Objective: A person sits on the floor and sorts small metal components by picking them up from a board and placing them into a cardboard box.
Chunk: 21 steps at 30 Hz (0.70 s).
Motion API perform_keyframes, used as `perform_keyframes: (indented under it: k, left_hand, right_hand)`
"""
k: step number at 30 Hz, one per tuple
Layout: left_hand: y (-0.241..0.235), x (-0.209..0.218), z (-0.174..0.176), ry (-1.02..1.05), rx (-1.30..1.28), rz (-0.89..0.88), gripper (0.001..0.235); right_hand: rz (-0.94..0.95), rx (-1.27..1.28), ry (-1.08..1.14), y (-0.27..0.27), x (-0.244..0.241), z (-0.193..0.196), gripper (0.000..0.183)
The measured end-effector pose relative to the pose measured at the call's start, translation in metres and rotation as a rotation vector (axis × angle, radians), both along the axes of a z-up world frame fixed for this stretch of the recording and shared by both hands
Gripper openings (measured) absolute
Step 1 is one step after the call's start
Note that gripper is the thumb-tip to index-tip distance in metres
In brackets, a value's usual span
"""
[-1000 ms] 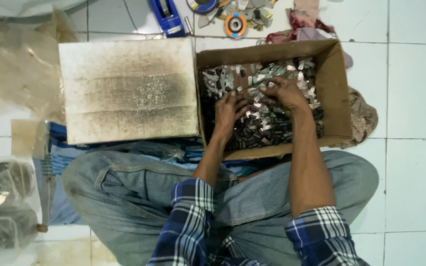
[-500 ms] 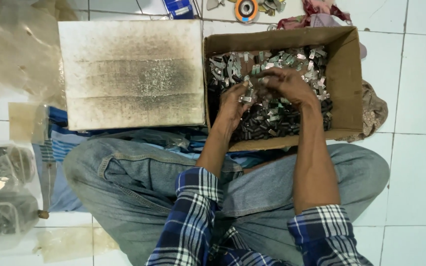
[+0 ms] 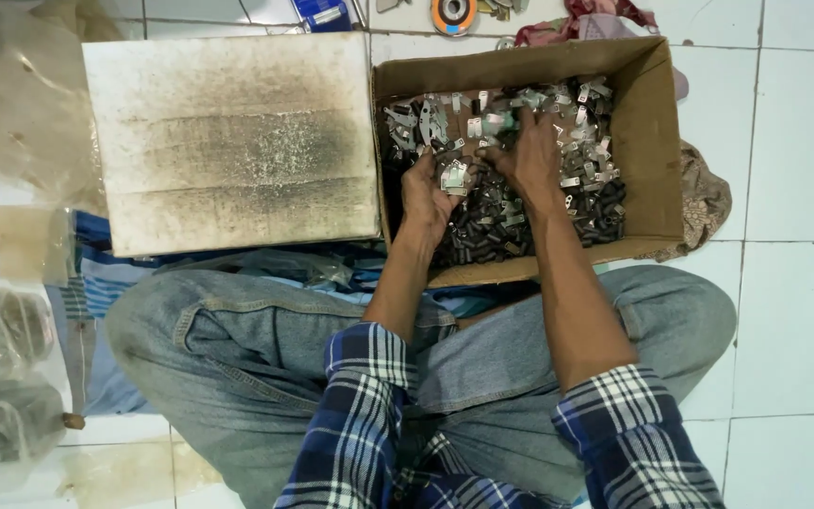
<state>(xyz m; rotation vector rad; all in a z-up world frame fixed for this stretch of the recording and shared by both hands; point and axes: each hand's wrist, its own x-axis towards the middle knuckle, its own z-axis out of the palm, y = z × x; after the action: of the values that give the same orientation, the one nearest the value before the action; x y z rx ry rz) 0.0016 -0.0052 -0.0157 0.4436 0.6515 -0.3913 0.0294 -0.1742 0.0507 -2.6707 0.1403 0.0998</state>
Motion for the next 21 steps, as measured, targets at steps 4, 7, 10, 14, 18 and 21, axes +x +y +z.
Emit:
perform_keyframes:
  k: [4, 7, 10, 14, 18, 21]
  left_hand:
    - [0.000, -0.002, 0.004, 0.004, -0.014, 0.001, 0.051]
    - [0.001, 0.001, 0.000, -0.034, -0.006, -0.010, 0.048]
    - [0.003, 0.001, -0.006, -0.053, -0.009, -0.001, 0.042]
    - [0.003, -0.004, 0.004, -0.069, -0.021, 0.010, 0.039]
    - [0.003, -0.005, 0.014, -0.115, 0.010, -0.012, 0.044]
    - [0.008, -0.013, 0.064, -0.139, -0.006, -0.018, 0.044]
  right_hand:
    - [0.050, 0.034, 0.043, -0.010, 0.000, -0.030, 0.051]
    - [0.045, 0.081, -0.005, -0.015, 0.003, -0.045, 0.039]
    - [-0.173, 0.172, 0.069, -0.016, -0.001, -0.020, 0.036]
    - [-0.442, 0.966, 0.150, -0.009, -0.012, 0.019, 0.033]
    - [-0.224, 0.988, 0.286, 0.007, -0.020, 0.030, 0.031]
    - [-0.216, 1.015, 0.347, 0.007, -0.026, 0.044, 0.028]
